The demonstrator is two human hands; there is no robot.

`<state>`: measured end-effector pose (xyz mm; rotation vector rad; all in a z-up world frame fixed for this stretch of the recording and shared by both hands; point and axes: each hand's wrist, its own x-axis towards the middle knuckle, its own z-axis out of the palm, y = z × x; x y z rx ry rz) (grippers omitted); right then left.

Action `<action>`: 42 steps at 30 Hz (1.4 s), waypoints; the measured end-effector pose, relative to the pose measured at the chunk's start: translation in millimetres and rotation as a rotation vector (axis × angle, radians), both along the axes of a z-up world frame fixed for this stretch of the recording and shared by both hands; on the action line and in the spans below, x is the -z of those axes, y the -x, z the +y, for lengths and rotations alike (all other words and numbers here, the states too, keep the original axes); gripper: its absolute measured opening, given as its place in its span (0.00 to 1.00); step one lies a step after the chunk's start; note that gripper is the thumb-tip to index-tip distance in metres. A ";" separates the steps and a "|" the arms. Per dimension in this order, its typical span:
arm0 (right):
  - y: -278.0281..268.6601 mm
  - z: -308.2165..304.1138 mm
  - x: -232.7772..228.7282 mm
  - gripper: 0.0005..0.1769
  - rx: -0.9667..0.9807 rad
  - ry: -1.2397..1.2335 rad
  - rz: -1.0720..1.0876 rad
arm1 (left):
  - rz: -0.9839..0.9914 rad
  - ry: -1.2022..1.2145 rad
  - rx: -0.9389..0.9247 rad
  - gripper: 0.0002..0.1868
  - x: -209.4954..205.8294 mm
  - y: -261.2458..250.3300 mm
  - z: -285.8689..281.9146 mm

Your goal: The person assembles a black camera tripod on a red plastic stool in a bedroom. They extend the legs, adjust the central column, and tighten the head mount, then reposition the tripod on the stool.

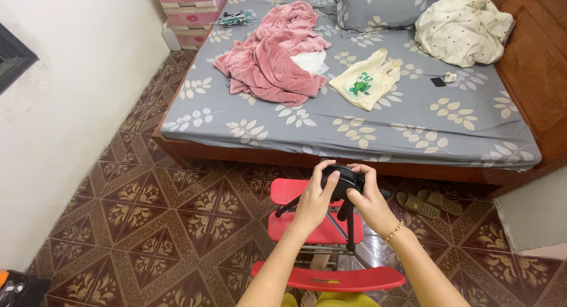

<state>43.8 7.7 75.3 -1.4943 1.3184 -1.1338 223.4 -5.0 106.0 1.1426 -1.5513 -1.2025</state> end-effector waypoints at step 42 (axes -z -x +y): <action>43.0 -95.6 30.0 0.25 -0.051 -0.172 0.188 | -0.320 0.232 -0.254 0.19 31.0 -0.9 -40.4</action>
